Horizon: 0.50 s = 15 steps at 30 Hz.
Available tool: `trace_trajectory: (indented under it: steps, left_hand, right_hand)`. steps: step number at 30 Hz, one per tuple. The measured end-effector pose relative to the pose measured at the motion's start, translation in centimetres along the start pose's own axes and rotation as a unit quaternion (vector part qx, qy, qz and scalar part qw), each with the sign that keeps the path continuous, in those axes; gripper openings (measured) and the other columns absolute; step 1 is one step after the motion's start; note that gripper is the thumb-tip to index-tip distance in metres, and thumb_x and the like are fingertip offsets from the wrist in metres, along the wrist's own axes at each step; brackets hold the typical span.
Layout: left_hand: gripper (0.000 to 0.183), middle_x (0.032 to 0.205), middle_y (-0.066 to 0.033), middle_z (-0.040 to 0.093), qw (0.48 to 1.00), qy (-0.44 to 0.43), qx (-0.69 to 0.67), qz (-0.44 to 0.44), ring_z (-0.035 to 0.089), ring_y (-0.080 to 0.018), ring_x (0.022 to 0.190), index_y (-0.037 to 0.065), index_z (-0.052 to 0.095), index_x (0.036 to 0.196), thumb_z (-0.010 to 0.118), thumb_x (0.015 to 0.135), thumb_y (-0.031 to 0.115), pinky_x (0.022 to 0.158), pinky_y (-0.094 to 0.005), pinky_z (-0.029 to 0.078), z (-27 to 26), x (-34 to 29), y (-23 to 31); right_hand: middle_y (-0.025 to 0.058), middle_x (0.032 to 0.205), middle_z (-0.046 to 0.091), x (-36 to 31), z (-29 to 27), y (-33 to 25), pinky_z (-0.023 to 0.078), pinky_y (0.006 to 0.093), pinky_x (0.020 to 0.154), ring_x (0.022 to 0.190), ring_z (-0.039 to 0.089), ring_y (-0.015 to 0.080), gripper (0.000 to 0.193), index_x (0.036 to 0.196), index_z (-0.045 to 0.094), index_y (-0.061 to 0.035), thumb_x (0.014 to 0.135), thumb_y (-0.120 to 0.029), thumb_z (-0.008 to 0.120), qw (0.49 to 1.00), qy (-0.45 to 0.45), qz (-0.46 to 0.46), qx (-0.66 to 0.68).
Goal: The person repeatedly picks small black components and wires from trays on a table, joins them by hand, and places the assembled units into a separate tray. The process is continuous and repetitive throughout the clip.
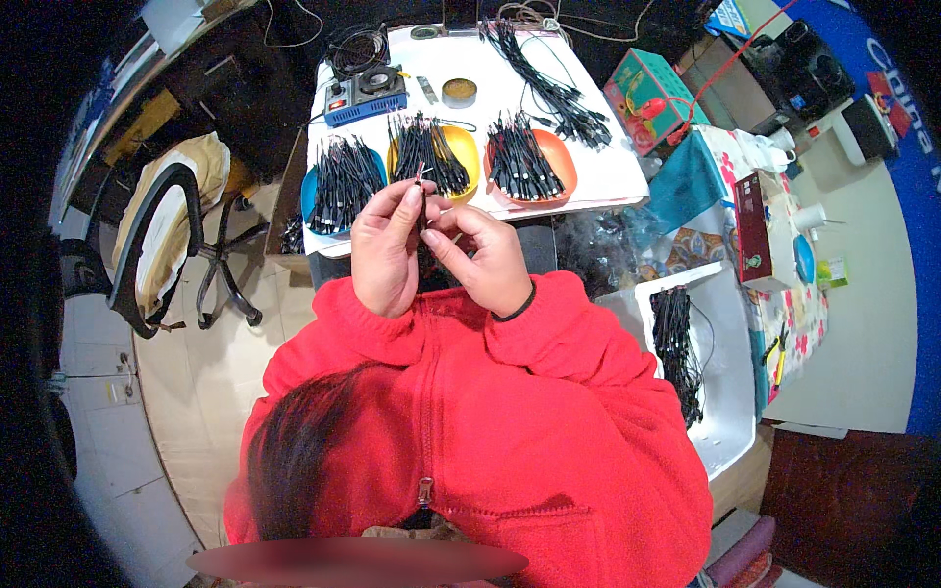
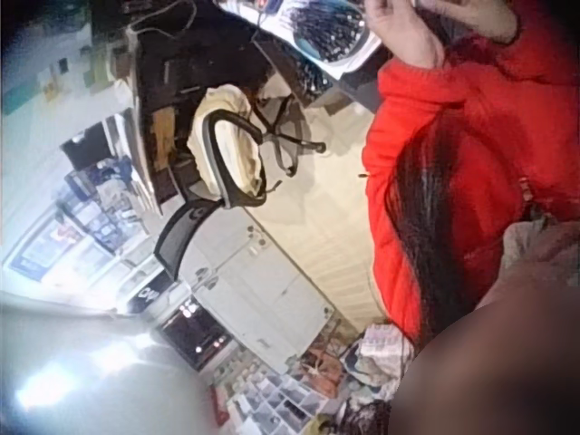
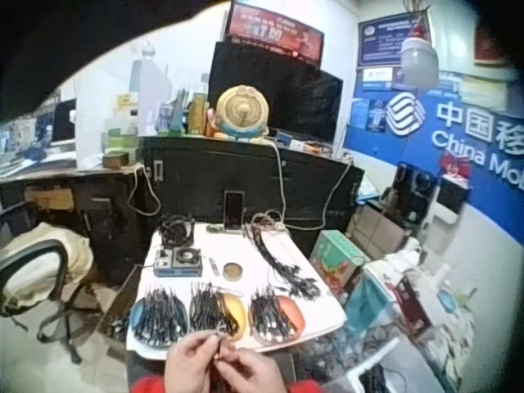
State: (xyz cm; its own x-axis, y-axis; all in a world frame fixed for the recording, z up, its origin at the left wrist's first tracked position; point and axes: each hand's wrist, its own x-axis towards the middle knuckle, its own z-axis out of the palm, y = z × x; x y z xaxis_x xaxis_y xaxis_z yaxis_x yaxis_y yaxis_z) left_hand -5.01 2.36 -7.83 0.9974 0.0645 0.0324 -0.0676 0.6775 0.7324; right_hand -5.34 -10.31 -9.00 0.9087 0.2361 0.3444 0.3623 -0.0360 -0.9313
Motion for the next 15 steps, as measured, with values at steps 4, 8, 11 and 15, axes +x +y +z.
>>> trace_trajectory:
  steps: [4,8,11,15]
  left_hand:
    - [0.016,0.086,-0.0045,0.065,0.999,-0.011,0.020,0.047,0.058,-0.0080,0.073,-0.003,0.062,0.104,0.061,0.092,0.008,0.066,-0.0210,0.048,-0.1,-0.8,0.2]
    - [0.016,0.084,-0.0041,0.065,0.992,-0.010,0.094,0.083,0.057,-0.0066,0.070,-0.002,0.063,0.103,0.062,0.091,0.007,0.061,-0.0203,0.046,-0.1,-1.7,0.8]
    - [0.015,0.084,-0.0040,0.065,0.990,-0.022,0.126,0.064,0.056,-0.0062,0.068,-0.002,0.063,0.103,0.062,0.090,0.006,0.061,-0.0200,0.046,-0.1,-2.2,1.0]
    - [0.015,0.084,-0.0038,0.065,0.985,-0.038,0.138,0.096,0.057,-0.0057,0.069,-0.002,0.064,0.103,0.062,0.090,0.005,0.061,-0.0187,0.045,0.2,-2.4,0.8]
  right_hand:
    - [0.0055,0.075,0.061,-0.3,-0.6,-1.8,0.043,0.0240,0.053,0.059,0.054,0.0113,0.011,0.087,0.064,-0.0010,0.083,-0.010,0.069,0.984,-0.016,-0.063,-0.163]
    - [0.0057,0.079,0.060,0.2,-1.6,-3.7,0.040,0.0247,0.049,0.055,0.051,0.0110,0.020,0.095,0.064,-0.0045,0.078,-0.007,0.072,0.967,0.075,-0.132,-0.206]
    - [0.0069,0.085,0.061,1.0,-1.9,-4.4,0.047,0.0310,0.057,0.066,0.059,0.0197,0.029,0.101,0.063,-0.0066,0.073,-0.003,0.073,0.929,0.074,-0.248,-0.265]
    - [0.0063,0.082,0.061,1.7,-2.0,-4.1,0.049,0.0331,0.062,0.071,0.060,0.0230,0.025,0.096,0.062,-0.0045,0.074,-0.004,0.073,0.877,0.066,-0.340,-0.333]
